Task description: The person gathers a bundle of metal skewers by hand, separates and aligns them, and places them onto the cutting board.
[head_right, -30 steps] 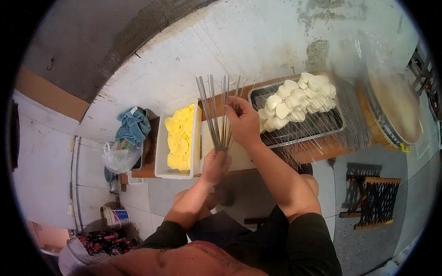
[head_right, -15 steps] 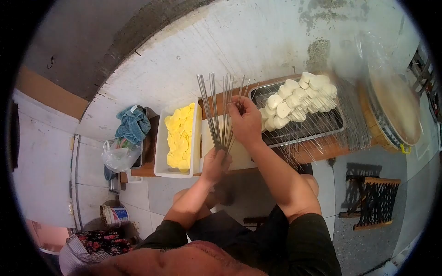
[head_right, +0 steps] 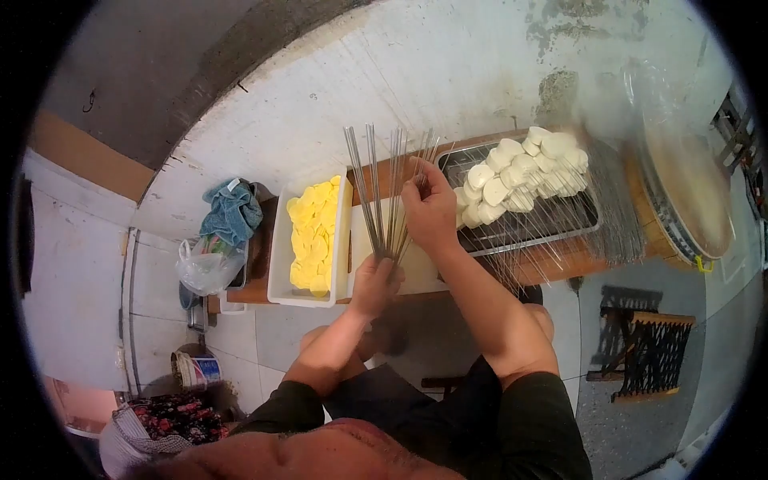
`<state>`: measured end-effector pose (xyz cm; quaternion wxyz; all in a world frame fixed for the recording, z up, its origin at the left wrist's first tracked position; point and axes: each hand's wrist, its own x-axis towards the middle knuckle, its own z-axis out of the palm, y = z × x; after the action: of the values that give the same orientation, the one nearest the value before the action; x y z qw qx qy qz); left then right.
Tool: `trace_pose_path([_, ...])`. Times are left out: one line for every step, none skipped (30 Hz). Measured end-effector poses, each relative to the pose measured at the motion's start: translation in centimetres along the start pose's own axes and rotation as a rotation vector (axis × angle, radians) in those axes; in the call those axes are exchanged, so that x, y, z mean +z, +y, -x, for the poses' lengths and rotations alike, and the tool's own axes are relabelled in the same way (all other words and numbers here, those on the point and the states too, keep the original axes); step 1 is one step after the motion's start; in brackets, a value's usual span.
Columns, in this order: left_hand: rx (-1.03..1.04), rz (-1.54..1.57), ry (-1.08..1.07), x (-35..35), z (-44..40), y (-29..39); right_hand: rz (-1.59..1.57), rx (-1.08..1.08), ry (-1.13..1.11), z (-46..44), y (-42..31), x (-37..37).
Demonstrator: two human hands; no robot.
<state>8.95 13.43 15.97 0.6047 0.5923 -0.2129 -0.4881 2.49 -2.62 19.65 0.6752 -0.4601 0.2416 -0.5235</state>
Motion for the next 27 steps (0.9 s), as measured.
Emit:
trace_pose_path([0.015, -0.015, -0.009, -0.1, 0.0, -0.2, -0.005, -0.011, 0.005, 0.0, 0.0, -0.1])
trace_pose_path([0.029, -0.030, -0.019, -0.1, 0.0, -0.3, -0.014, -0.007, 0.009, 0.0, 0.2, -0.1])
trace_pose_path([0.019, -0.028, -0.016, -0.2, 0.0, -0.4, -0.024, -0.003, 0.013, -0.1, 0.4, -0.2])
trace_pose_path([0.010, -0.025, -0.012, -0.2, 0.0, -0.4, -0.035, 0.002, 0.016, -0.2, 0.6, -0.2])
trace_pose_path([0.001, -0.023, -0.009, -0.2, 0.0, -0.4, -0.009, 0.002, 0.010, -0.2, 0.7, -0.3])
trace_pose_path([0.007, -0.009, -0.011, -0.3, -0.1, -0.6, 0.016, 0.001, 0.005, -0.3, 0.8, -0.4])
trace_pose_path([0.014, 0.006, -0.014, -0.5, -0.4, -0.9, 0.042, 0.000, -0.001, -0.3, 0.8, -0.4])
trace_pose_path([0.021, 0.022, -0.016, -0.5, -0.5, -1.1, 0.030, 0.001, -0.005, -0.3, 0.7, -0.4])
trace_pose_path([0.009, 0.013, -0.013, -0.5, -0.4, -1.0, 0.018, 0.003, -0.008, -0.3, 0.4, -0.3])
trace_pose_path([-0.003, 0.005, -0.011, -0.3, -0.3, -0.8, 0.006, 0.004, -0.013, -0.2, 0.3, -0.3])
trace_pose_path([-0.015, -0.002, -0.007, -0.3, -0.2, -0.6, 0.027, 0.000, -0.017, -0.3, 0.5, -0.4])
trace_pose_path([-0.009, -0.003, -0.012, -0.3, -0.3, -0.7, 0.047, -0.004, -0.023, -0.5, 0.8, -0.6])
trace_pose_path([-0.003, -0.005, -0.018, -0.4, -0.2, -0.7, 0.068, -0.007, -0.027, -0.5, 0.9, -0.7])
trace_pose_path([0.001, -0.007, -0.025, -0.4, -0.2, -0.8, 0.042, -0.006, -0.005, -0.4, 0.9, -0.6])
trace_pose_path([0.002, -0.005, 0.002, -0.1, -0.2, -0.7, 0.017, -0.007, 0.016, -0.4, 0.7, -0.4])
trace_pose_path([0.003, -0.003, 0.031, 0.4, -0.2, -0.4, -0.009, -0.006, 0.037, -0.3, 0.6, -0.2])
trace_pose_path([0.005, -0.002, 0.060, 0.7, -0.1, -0.3, -0.010, 0.007, 0.033, -0.2, 0.5, -0.2])
trace_pose_path([0.000, -0.013, 0.037, 0.4, -0.2, -0.4, -0.011, 0.019, 0.029, -0.1, 0.4, -0.3])
trace_pose_path([-0.005, -0.024, 0.014, 0.0, -0.2, -0.6, -0.013, 0.031, 0.024, -0.1, 0.4, -0.3])
trace_pose_path([-0.012, -0.036, -0.010, -0.3, -0.3, -0.8, 0.014, 0.006, 0.018, -0.1, 0.4, -0.2])
trace_pose_path([-0.005, -0.029, -0.009, -0.3, -0.2, -0.8, 0.040, -0.020, 0.012, -0.2, 0.5, -0.2])
trace_pose_path([0.002, -0.022, -0.009, -0.3, -0.2, -0.8, 0.067, -0.046, 0.006, -0.2, 0.6, -0.2])
trace_pose_path([0.009, -0.015, -0.009, -0.3, -0.2, -0.8, 0.070, -0.033, 0.007, -0.2, 0.5, -0.2])
trace_pose_path([0.010, -0.015, -0.006, -0.3, -0.2, -0.8, 0.073, -0.019, 0.006, -0.2, 0.5, -0.2])
trace_pose_path([0.011, -0.016, -0.002, -0.2, -0.2, -0.9, 0.076, -0.005, 0.005, -0.2, 0.5, -0.2])
trace_pose_path([0.014, -0.016, 0.002, -0.2, -0.3, -0.9, 0.085, 0.005, -0.002, -0.2, 0.6, -0.3])
trace_pose_path([0.002, -0.020, -0.002, -0.2, -0.2, -0.8, 0.093, 0.014, -0.010, -0.3, 0.8, -0.4])
